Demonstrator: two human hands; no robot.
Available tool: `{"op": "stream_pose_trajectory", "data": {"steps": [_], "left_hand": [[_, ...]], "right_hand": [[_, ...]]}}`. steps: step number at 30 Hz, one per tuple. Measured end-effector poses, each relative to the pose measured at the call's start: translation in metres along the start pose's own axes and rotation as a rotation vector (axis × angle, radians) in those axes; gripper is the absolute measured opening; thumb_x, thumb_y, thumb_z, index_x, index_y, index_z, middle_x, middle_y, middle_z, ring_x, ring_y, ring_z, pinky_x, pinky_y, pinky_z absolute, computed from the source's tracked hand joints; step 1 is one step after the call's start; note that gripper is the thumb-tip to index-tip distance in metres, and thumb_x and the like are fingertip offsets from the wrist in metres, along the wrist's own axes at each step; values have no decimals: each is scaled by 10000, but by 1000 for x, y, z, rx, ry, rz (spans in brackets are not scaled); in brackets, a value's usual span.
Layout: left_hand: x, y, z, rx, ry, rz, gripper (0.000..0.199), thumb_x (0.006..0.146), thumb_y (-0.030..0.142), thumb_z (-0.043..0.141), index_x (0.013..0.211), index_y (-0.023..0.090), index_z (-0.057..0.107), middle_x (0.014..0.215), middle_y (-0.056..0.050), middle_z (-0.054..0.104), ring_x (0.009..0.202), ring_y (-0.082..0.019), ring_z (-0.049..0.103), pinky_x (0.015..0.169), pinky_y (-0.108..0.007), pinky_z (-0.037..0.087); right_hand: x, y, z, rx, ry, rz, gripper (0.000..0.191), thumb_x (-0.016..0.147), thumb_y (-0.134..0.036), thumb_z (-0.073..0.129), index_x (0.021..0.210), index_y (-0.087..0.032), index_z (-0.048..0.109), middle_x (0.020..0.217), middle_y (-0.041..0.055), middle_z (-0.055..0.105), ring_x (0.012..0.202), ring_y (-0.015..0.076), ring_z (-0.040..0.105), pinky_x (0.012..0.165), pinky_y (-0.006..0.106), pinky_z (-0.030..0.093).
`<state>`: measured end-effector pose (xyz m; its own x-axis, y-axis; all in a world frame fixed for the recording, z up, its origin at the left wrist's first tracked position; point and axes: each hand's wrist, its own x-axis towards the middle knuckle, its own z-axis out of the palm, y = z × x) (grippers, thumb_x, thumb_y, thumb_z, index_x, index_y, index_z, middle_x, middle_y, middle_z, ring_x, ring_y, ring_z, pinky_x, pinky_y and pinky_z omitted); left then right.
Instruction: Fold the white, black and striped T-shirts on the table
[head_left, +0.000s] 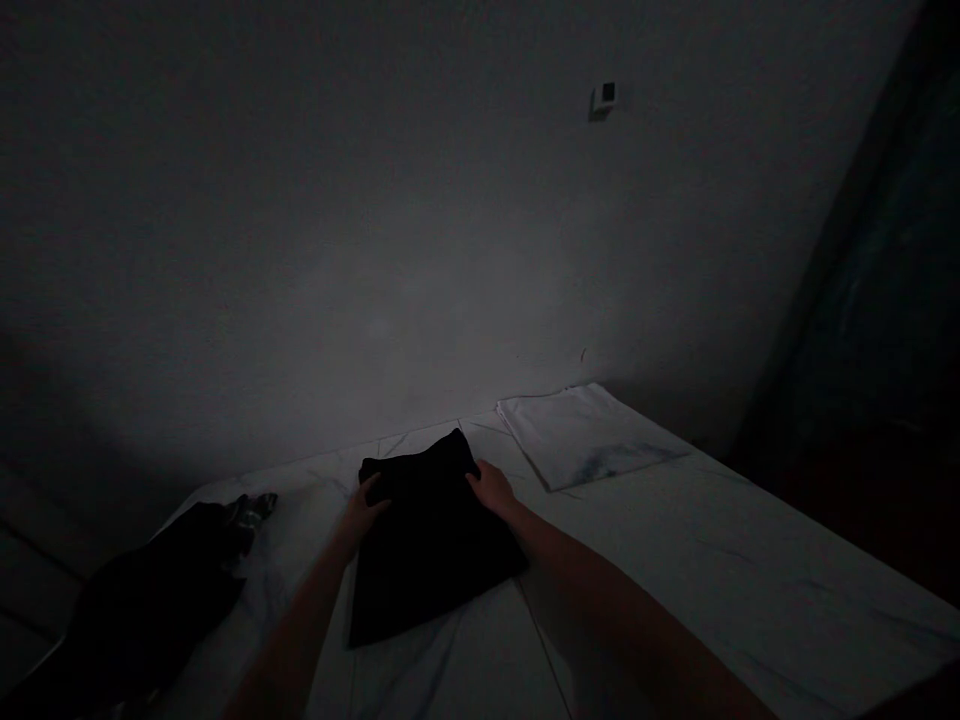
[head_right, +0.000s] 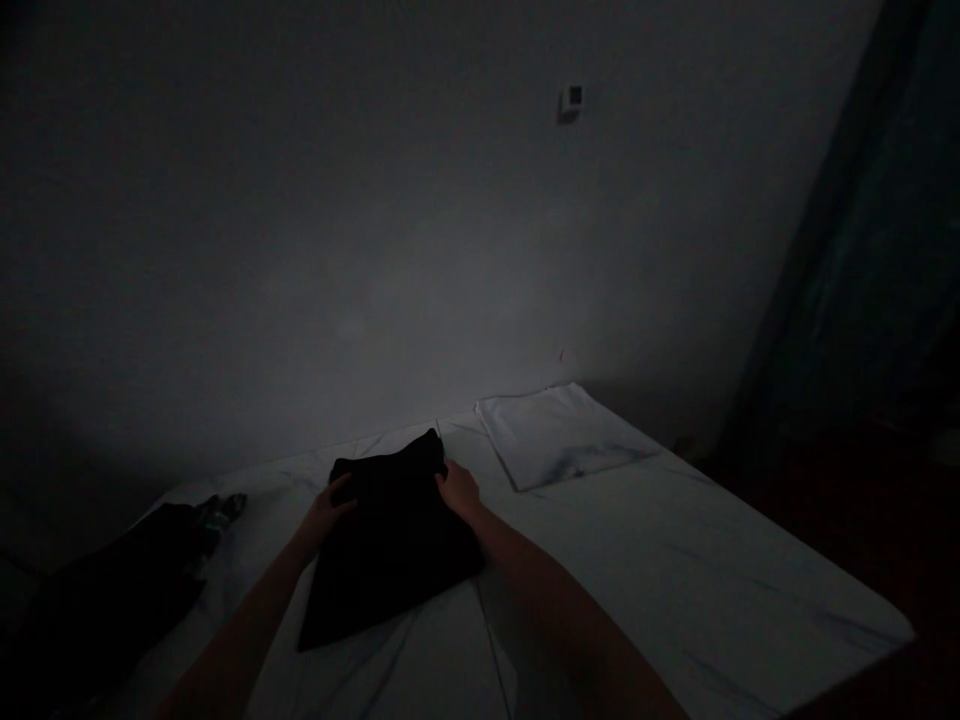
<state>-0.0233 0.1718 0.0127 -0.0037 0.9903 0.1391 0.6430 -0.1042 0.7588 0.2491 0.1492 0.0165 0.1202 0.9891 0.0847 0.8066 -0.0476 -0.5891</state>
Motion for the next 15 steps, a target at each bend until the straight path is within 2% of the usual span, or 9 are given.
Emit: {"op": "stream_pose_trajectory", "data": {"steps": [3, 6, 10, 12, 15], "left_hand": [[9, 12, 16, -129, -5, 106, 698, 722, 225, 659, 1398, 204, 488, 1443, -87, 540, 1353, -293, 474, 1133, -420, 382], [17, 47, 42, -257, -26, 229, 737, 731, 278, 681, 1430, 215, 456, 1469, -94, 505, 1362, -288, 457, 1155, -462, 344], [33, 119, 91, -437, -66, 349, 762, 740, 286, 716, 1450, 246, 442, 1474, -75, 495, 1361, -271, 452, 1170, -455, 320], [48, 157, 121, -542, -112, 394, 777, 734, 260, 721, 1457, 253, 435, 1473, -66, 498, 1358, -264, 455, 1171, -448, 324], [78, 203, 171, -666, -171, 443, 796, 718, 207, 720, 1458, 256, 432, 1477, -54, 493, 1363, -249, 448, 1170, -420, 334]], "right_hand": [[12, 17, -15, 48, 42, -64, 281, 951, -255, 523, 1191, -165, 636, 1191, 113, 697, 1109, 223, 638, 921, 288, 445], [30, 46, -47, 76, 100, -94, 252, 943, -242, 521, 1144, -169, 653, 1152, 111, 706, 1080, 224, 640, 909, 294, 449], [57, 108, -117, 90, 220, -112, 211, 929, -258, 529, 1069, -187, 670, 1046, 85, 726, 984, 222, 659, 866, 306, 469], [73, 144, -157, 86, 306, -122, 181, 908, -279, 559, 1013, -200, 683, 986, 70, 732, 932, 219, 667, 829, 303, 484], [98, 193, -209, 47, 409, -78, 197, 895, -285, 572, 1025, -189, 686, 1020, 89, 731, 947, 233, 670, 837, 319, 493]]}}
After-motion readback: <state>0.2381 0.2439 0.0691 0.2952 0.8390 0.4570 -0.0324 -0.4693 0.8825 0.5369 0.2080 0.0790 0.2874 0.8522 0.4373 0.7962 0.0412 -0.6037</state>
